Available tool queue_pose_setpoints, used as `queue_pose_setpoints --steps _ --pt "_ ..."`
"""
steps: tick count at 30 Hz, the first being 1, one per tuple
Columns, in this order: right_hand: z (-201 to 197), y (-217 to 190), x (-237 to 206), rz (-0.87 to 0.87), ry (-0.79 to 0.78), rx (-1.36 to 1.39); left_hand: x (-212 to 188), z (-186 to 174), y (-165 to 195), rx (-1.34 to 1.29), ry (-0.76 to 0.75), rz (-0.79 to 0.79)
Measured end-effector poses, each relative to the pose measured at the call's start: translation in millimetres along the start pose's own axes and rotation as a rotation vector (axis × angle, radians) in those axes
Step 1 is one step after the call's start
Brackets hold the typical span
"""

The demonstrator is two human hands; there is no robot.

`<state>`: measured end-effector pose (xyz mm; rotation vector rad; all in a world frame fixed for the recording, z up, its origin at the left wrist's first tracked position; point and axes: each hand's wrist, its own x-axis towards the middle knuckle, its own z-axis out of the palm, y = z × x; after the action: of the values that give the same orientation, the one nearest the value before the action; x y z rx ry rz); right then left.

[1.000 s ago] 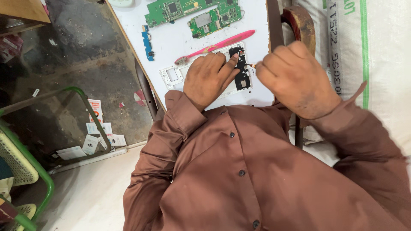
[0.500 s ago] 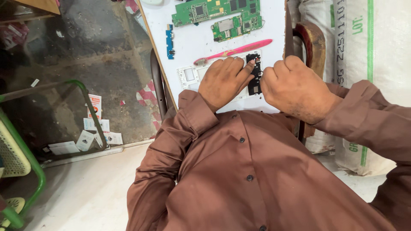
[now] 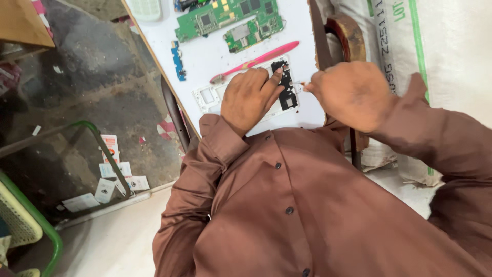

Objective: The person uses a small yellow screwdriver to unscrew and remove components from a black electronic frame on a white workbench. They repeatedly loosen screws, lift small parts, and place them on the table among other circuit boards and tools.

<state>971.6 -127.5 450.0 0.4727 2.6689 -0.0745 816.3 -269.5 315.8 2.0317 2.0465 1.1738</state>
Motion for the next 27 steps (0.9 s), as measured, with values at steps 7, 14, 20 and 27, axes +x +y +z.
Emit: queue_pose_setpoints --steps 7,14,20,27 --pt "2 45 -4 0.203 0.031 1.305 11 6 -14 -0.009 0.002 -0.022" --pt "81 61 22 -0.402 0.399 1.909 22 13 -12 0.018 -0.042 -0.032" --pt "101 40 40 -0.157 0.586 1.741 20 20 -13 0.015 -0.043 -0.036" --pt "73 15 89 -0.288 0.621 1.12 19 39 -24 -0.02 0.002 -0.055"
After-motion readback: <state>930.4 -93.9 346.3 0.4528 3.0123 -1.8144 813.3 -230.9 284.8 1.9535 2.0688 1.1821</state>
